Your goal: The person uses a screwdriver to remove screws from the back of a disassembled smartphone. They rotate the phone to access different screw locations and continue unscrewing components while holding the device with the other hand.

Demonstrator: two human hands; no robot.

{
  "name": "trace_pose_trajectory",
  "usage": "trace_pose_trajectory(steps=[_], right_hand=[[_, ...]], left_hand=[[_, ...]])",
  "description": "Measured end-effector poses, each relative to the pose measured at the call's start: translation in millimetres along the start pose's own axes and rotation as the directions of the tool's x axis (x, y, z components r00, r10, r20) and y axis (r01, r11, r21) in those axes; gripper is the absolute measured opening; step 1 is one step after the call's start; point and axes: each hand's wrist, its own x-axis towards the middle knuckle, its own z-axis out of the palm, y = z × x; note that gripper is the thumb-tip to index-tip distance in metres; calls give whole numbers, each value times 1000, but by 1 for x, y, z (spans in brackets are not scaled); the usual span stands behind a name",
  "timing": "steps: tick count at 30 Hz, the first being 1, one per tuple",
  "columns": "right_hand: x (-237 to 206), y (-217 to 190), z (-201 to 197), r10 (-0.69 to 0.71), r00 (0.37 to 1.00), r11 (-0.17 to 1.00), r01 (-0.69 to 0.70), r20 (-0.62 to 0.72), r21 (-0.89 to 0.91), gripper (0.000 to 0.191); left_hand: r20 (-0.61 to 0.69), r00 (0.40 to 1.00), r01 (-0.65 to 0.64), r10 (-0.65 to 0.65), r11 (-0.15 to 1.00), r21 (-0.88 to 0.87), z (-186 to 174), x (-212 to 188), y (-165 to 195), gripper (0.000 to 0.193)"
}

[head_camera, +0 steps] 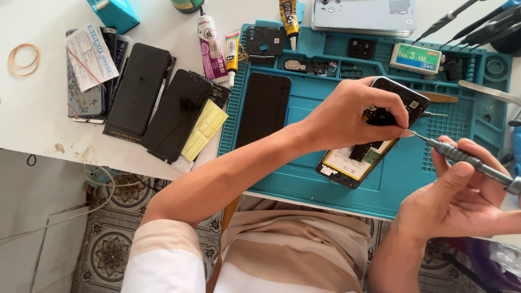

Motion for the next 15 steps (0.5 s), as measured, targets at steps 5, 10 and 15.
trace_pose_trajectory(steps=[5, 10, 15], right_hand=[[2, -3, 2, 5, 1000, 1000, -5, -5, 6, 63], [5, -15, 6, 9, 1000, 1000, -9, -11, -24, 61], [11, -23, 10, -18, 1000, 1000, 18, -16, -19, 53]], left_hand=[[-2, 1000, 0, 0, 1000, 4, -1, 1, 2, 18], [10, 1000, -27, 27, 1000, -5, -2, 2, 4, 18], [16, 1000, -3, 4, 1000, -23, -2, 2, 4, 16]])
